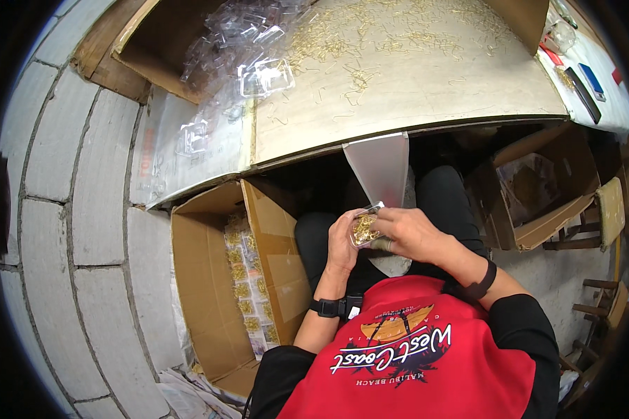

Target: The person scoops small yellow items from a table into clear plastic containers using a funnel and places the filled containers into a cardboard box. The person repeats this process multiple times, occasionally adjusting the funnel and containers.

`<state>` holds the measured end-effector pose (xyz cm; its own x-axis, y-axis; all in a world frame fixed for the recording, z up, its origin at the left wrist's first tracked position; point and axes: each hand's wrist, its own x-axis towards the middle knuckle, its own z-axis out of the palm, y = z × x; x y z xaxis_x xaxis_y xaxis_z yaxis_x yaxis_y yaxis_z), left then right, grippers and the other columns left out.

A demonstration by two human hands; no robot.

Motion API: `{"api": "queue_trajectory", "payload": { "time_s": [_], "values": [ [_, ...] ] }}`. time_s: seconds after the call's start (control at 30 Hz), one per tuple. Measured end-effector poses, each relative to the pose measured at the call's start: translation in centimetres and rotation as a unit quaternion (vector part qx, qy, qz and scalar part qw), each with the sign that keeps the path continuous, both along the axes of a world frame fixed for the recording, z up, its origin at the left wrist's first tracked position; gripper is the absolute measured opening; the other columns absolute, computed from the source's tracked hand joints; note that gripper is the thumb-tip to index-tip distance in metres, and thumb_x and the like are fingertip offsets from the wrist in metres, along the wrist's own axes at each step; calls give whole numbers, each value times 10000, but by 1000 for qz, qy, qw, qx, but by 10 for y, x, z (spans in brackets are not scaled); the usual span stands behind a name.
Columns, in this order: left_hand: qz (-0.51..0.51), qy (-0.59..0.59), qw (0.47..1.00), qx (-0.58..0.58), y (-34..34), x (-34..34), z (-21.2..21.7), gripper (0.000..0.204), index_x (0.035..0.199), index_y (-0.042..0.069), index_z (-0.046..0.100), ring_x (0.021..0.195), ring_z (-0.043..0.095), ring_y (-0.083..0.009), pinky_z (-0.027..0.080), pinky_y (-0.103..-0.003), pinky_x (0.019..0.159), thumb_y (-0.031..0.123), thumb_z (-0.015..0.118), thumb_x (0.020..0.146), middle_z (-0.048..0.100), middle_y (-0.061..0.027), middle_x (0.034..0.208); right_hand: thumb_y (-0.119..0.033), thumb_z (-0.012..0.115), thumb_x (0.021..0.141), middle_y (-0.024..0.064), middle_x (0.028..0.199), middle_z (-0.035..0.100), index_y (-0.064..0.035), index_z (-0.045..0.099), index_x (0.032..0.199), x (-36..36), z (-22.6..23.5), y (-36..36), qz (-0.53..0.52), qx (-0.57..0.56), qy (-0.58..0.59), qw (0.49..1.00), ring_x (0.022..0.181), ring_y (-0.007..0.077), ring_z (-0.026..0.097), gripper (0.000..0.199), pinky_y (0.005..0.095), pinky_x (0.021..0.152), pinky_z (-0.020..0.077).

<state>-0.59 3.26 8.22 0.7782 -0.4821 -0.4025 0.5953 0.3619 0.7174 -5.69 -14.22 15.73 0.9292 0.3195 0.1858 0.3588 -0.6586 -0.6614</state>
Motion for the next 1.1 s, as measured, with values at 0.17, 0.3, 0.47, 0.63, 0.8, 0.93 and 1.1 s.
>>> {"api": "queue_trajectory", "payload": {
  "time_s": [0.17,0.3,0.47,0.63,0.8,0.93,1.1],
  "values": [
    [42,-20,999,25,-9,-1,-11,271,1018,0,596,697,629,-112,523,-239,517,214,437,969,642,-59,870,-97,662,718,94,852,569,-67,608,928,-6,-21,11,-10,-57,-3,998,794,293,595,219,397,635,500],
    [18,-28,996,86,-8,-3,-20,245,1031,-2,598,718,623,-122,525,-249,579,189,462,961,636,-59,892,-101,634,747,113,877,595,-62,593,945,-6,-32,5,14,-50,-52,997,765,306,616,206,391,627,523],
    [36,-21,997,60,1,2,-14,267,1024,-19,590,692,634,-155,547,-290,557,192,436,970,638,-99,877,-145,603,791,128,869,572,-48,589,932,6,-24,12,45,-80,-17,996,732,315,621,171,410,596,513],
    [-21,-9,998,59,2,2,-10,261,1032,2,587,677,638,-152,560,-291,521,208,442,965,635,-72,853,-161,596,796,118,852,568,-49,586,926,5,-18,12,-15,-65,1,998,723,326,614,172,426,603,502],
    [-46,-17,999,23,5,-2,-11,274,1044,0,573,685,642,-162,563,-304,499,231,452,958,630,-76,864,-156,634,761,100,812,567,-56,605,917,7,-19,18,-70,-101,26,992,718,324,605,187,419,609,497],
    [-37,-18,999,-13,1,3,-20,262,1030,31,597,692,636,-137,558,-292,511,263,516,940,629,-45,851,-160,638,763,103,799,596,-62,620,918,10,-22,23,-52,-80,7,995,723,322,611,185,417,617,496],
    [-40,22,996,78,17,4,-29,237,1072,5,583,755,659,-177,564,-289,526,137,595,876,644,-90,913,-63,635,730,136,825,611,-53,624,915,40,14,-7,-77,60,-72,993,787,328,614,186,402,680,500]
  ]
}}
